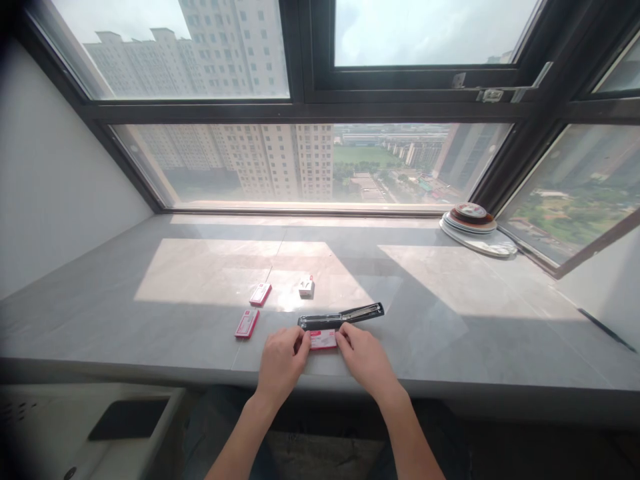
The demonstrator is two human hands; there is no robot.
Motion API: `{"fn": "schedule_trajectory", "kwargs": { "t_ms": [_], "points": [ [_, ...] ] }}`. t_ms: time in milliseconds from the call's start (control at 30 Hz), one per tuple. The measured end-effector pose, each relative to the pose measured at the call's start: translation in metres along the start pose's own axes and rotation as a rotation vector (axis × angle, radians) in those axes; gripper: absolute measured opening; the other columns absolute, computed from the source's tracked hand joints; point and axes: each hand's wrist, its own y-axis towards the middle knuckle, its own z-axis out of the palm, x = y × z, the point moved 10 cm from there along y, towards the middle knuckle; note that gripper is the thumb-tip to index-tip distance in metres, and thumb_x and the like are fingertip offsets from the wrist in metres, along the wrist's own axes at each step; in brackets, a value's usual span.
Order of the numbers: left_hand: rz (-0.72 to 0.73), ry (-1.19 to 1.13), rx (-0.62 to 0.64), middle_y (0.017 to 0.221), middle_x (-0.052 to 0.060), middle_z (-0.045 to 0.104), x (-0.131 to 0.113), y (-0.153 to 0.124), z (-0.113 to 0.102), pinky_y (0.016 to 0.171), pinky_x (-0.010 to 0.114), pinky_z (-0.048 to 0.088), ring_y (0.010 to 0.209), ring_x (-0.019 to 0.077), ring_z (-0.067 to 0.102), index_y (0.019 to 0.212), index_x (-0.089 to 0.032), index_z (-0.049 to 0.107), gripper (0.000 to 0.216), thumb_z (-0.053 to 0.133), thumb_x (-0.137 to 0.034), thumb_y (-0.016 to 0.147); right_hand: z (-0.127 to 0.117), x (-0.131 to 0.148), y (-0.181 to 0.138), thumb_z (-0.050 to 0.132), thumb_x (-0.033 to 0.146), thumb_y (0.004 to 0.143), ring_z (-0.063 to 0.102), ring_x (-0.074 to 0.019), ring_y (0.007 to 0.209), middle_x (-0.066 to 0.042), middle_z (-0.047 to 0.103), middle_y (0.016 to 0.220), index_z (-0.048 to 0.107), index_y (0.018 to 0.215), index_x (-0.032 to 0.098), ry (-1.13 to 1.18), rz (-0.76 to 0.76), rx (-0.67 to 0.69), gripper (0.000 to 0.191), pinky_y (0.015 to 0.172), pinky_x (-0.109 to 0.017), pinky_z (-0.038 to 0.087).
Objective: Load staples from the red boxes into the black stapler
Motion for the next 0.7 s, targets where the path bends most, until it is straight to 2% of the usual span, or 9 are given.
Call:
{"fn": "schedule_trajectory", "kwargs": {
  "t_ms": [67,167,233,300,367,467,600,700],
  "points": [
    [0.007,0.006,-0.008,0.070,0.002,0.060,-0.004,-0.001,0.001,0.075,0.035,0.039,0.072,0.0207,0.057,0.077,-0.023,0.060,0.029,0.049,-0.031,0.103,0.000,-0.007,0.000,0.047,0.046,0.101,0.059,-0.0187,0.069,-0.001,0.067,0.074,0.062,0.082,0.023,0.045,0.025,-0.005,0.034,0.062,-0.027,0.036],
    [0.033,-0.017,-0.008,0.075,0.001,0.063,-0.008,-0.005,0.000,0.076,0.034,0.041,0.072,0.0194,0.058,0.100,-0.024,0.068,0.023,0.047,-0.034,0.105,-0.017,-0.046,-0.005,0.057,0.057,0.095,0.057,-0.0189,0.062,0.000,0.060,0.063,0.064,0.087,0.021,0.100,0.181,-0.037,0.038,0.057,-0.027,0.036],
    [0.055,-0.020,-0.007,0.079,0.001,0.066,-0.010,-0.006,-0.001,0.077,0.034,0.042,0.074,0.0197,0.061,0.119,-0.026,0.068,0.026,0.048,-0.036,0.104,-0.038,-0.075,-0.009,0.064,0.063,0.088,0.053,-0.0175,0.056,0.002,0.056,0.061,0.065,0.108,0.019,0.168,0.287,-0.075,0.048,0.053,-0.027,0.035],
    [0.060,-0.010,-0.009,0.082,0.003,0.068,-0.011,-0.005,0.000,0.077,0.034,0.042,0.078,0.0205,0.063,0.125,-0.026,0.067,0.029,0.050,-0.037,0.104,-0.057,-0.086,-0.005,0.071,0.064,0.083,0.050,-0.0148,0.054,0.002,0.060,0.071,0.058,0.130,0.020,0.295,0.284,-0.079,0.066,0.051,-0.026,0.037],
    [0.039,-0.002,-0.004,0.081,0.003,0.068,-0.009,-0.003,0.001,0.075,0.034,0.041,0.076,0.0207,0.063,0.119,-0.026,0.069,0.027,0.050,-0.037,0.103,-0.069,-0.073,0.008,0.075,0.064,0.080,0.050,-0.0128,0.056,0.000,0.063,0.081,0.057,0.135,0.021,0.429,0.179,-0.025,0.072,0.052,-0.026,0.039],
    [0.004,-0.009,0.036,0.076,0.001,0.066,-0.007,0.002,0.006,0.071,0.033,0.039,0.071,0.0204,0.061,0.108,-0.028,0.070,0.023,0.050,-0.038,0.103,-0.072,-0.030,0.035,0.077,0.063,0.079,0.049,-0.0126,0.061,-0.002,0.062,0.083,0.067,0.119,0.018,0.532,-0.014,0.079,0.061,0.054,-0.026,0.040],
    [-0.003,-0.029,0.059,0.070,0.000,0.063,-0.007,0.005,0.007,0.071,0.034,0.038,0.069,0.0208,0.060,0.103,-0.028,0.068,0.021,0.051,-0.039,0.102,-0.057,0.029,0.067,0.081,0.057,0.077,0.045,-0.0128,0.063,0.002,0.054,0.070,0.072,0.098,0.018,0.434,-0.200,0.100,0.045,0.058,-0.027,0.037],
    [0.003,-0.031,0.055,0.070,0.001,0.063,-0.008,0.005,0.005,0.071,0.035,0.038,0.069,0.0208,0.061,0.102,-0.027,0.067,0.018,0.052,-0.038,0.101,-0.035,0.058,0.077,0.081,0.053,0.078,0.039,-0.0114,0.060,0.006,0.044,0.064,0.074,0.097,0.019,0.346,-0.276,0.144,0.039,0.058,-0.026,0.032]
  ]
}}
